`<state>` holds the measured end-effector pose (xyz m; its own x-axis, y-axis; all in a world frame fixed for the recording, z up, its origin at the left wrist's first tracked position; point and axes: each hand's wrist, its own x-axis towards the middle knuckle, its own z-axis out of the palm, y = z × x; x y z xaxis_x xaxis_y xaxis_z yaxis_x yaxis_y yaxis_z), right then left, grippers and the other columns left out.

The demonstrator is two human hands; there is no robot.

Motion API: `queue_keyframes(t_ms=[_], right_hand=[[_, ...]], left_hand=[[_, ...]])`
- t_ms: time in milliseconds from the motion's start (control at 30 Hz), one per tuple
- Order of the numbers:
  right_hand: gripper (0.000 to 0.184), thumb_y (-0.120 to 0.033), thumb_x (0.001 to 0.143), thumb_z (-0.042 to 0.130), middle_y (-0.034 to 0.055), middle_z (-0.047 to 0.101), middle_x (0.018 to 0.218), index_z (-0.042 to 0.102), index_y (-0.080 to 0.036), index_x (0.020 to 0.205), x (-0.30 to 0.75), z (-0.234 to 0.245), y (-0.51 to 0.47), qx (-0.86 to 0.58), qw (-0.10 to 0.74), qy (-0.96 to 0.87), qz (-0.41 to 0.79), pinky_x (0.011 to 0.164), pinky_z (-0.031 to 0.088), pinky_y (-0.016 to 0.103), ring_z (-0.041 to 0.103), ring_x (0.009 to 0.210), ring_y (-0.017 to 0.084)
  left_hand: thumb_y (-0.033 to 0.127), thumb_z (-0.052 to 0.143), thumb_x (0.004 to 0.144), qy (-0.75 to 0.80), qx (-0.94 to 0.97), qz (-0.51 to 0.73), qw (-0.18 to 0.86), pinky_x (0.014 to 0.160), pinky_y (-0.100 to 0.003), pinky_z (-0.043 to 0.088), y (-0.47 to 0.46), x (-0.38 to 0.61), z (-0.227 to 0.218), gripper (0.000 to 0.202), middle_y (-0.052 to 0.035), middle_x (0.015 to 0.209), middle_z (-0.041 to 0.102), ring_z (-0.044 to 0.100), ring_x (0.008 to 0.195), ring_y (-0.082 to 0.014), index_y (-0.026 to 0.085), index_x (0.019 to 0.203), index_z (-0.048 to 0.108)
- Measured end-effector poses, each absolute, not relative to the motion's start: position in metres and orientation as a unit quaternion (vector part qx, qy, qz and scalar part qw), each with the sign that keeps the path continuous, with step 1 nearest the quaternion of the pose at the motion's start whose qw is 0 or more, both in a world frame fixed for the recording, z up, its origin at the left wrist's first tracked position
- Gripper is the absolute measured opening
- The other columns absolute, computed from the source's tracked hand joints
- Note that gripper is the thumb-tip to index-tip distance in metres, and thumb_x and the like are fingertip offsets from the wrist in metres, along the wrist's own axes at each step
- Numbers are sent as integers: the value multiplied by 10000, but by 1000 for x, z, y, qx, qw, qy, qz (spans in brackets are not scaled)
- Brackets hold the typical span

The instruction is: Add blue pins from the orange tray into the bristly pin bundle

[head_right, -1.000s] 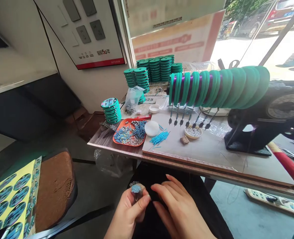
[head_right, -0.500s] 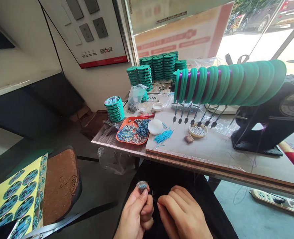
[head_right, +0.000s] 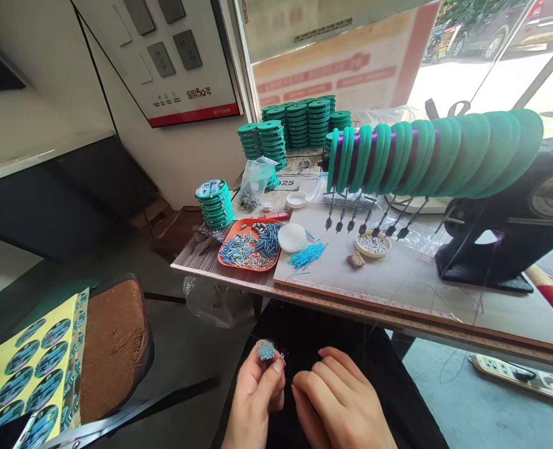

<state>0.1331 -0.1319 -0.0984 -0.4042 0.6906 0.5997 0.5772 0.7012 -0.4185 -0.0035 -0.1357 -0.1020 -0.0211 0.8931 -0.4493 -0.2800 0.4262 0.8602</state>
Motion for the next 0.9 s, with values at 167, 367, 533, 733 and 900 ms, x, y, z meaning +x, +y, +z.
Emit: queue_keyframes(t_ms=[167,367,533,733,900], right_hand=[[155,-43,775,505,-14,507,635,500,-158,879,133,-98,-131,-381,399,-831,76,809,442,288,492,572,85],[147,-44,775,502,-13,506,627,497,-160,866,132,-97,-130,-381,398,-830,81,800,451,286,494,571,86],[142,-45,785,488,-15,502,615,497,-164,860,132,-95,-130,-388,401,-826,81,787,453,283,490,556,85],[154,-34,771,503,-18,495,613,492,-158,863,131,-95,-129,-382,408,-825,83,785,450,282,481,552,83],[135,-51,780,486,-25,499,616,495,-167,847,131,-96,-129,-391,410,-820,86,786,447,266,489,558,78]], left_hand=[[380,608,748,632,406,470,464,637,-241,374,-144,-9,-123,239,-50,747,527,468,703,-159,166,832,547],[347,601,749,648,454,451,412,669,-270,381,-147,-13,-128,190,-66,736,571,495,702,-196,181,840,580],[337,608,746,638,470,473,385,633,-262,371,-146,-12,-125,167,-56,695,575,491,648,-187,188,819,591],[339,597,758,635,472,480,379,620,-258,362,-146,-12,-127,165,-54,694,575,489,637,-185,191,830,591],[348,570,775,629,493,487,352,603,-257,341,-146,-10,-124,152,-41,671,578,491,598,-172,198,799,574]])
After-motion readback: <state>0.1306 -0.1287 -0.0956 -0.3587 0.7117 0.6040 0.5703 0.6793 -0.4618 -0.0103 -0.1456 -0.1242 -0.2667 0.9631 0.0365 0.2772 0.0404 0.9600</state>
